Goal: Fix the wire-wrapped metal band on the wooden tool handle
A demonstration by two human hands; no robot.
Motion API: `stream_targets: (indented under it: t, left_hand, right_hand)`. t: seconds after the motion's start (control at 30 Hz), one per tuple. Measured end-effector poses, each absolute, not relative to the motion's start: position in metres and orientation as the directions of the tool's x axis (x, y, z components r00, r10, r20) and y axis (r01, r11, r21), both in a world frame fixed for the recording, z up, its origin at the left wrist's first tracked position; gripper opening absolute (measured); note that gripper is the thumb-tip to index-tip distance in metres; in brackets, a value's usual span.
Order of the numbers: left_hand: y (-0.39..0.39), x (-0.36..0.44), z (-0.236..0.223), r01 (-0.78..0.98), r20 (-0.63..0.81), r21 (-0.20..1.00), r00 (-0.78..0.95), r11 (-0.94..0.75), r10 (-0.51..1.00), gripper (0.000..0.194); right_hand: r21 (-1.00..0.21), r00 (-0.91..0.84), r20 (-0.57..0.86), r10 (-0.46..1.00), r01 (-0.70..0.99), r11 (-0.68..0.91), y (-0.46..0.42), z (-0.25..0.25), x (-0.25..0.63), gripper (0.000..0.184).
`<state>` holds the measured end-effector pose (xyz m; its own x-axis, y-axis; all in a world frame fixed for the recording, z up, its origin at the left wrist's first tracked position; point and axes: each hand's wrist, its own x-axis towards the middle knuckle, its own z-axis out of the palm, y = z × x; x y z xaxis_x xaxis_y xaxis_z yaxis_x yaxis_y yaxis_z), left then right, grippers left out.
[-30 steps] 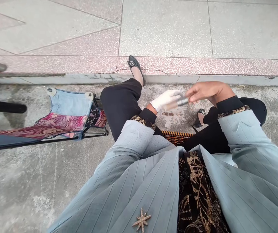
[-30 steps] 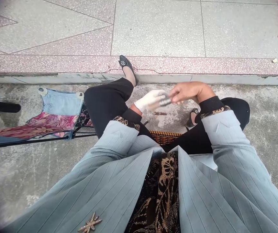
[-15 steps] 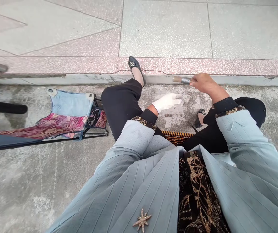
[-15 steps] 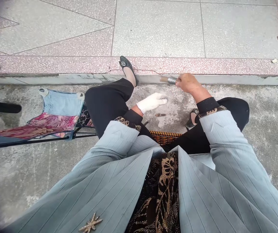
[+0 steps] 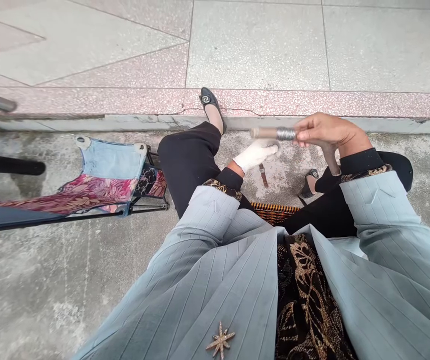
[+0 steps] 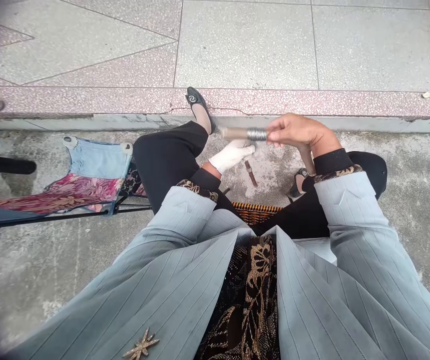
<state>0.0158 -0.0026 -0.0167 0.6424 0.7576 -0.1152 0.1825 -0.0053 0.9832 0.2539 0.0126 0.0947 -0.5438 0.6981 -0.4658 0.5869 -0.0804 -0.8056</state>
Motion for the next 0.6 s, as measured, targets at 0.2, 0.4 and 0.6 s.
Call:
stream_targets:
  t: [0.2,0.4,0.6]
  left_hand:
    - [-0.014,0.022,-0.010,0.209,-0.264,0.964,0.702,0.164,0.662,0.019]
    - [-0.014,0.022,-0.018,0.268,-0.239,0.962,0.719,0.057,0.652,0.019]
    - [-0.010,0.014,-0.018,0.272,-0.241,0.958,0.582,0.093,0.777,0.012]
  right_hand:
    - [-0.664,-0.171,-0.435,0.884,0.724,-0.187,0.018,0.081,0.246,0.017]
    - [-0.151,-0.118,-0.571,0.813,0.988,0.037,0.024,0.063,0.232,0.026]
    - [-0.389,-0.435,-0.872,0.226,0.895,0.219,0.016,0.063,0.232,0.019]
